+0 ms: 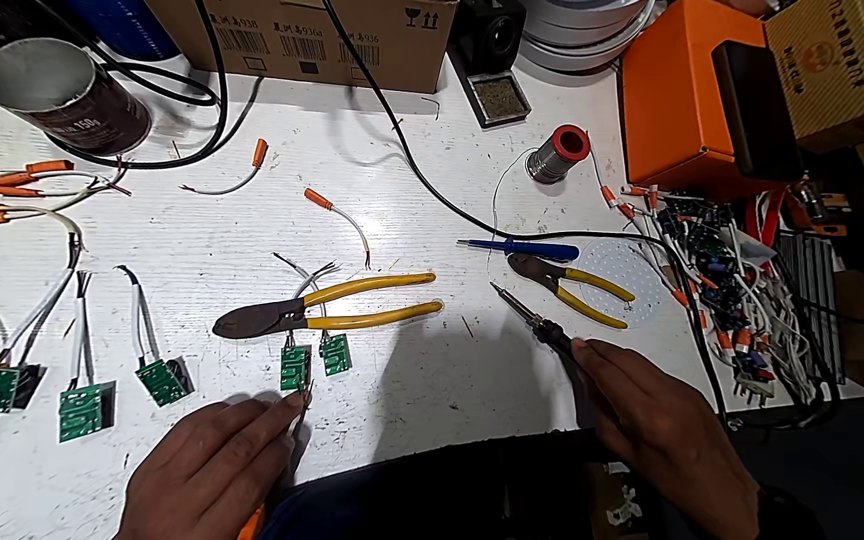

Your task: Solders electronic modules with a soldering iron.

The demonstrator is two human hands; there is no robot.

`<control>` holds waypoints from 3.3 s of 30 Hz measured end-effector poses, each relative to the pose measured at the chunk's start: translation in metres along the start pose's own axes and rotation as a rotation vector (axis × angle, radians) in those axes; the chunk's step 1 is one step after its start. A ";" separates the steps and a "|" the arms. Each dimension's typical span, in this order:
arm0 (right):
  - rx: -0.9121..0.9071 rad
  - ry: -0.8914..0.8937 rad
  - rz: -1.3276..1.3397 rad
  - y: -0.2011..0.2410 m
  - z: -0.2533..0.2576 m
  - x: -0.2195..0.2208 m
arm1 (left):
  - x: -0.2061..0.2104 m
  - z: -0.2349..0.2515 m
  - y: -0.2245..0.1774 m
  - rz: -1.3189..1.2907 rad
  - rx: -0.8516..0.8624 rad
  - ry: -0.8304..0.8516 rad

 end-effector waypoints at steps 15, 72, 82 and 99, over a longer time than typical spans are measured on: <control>0.026 0.020 0.004 -0.005 0.005 -0.005 | 0.000 0.000 0.001 -0.002 0.000 -0.017; -0.021 0.015 -0.108 0.004 0.014 -0.016 | 0.000 0.001 0.000 0.007 -0.002 -0.003; -0.042 0.037 -0.140 0.011 0.016 -0.017 | 0.000 0.000 0.000 0.010 -0.003 -0.009; -0.024 0.138 -0.086 0.004 0.020 -0.014 | 0.000 0.000 0.000 0.008 0.002 -0.021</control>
Point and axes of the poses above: each hand's wrist, its own z-axis towards the middle knuckle, its own x-axis out of the palm, y = z × x, the point moved 10 cm from there along z, towards the middle knuckle, and after that the axes turned 14 degrees about x, right-handed, at the moved point
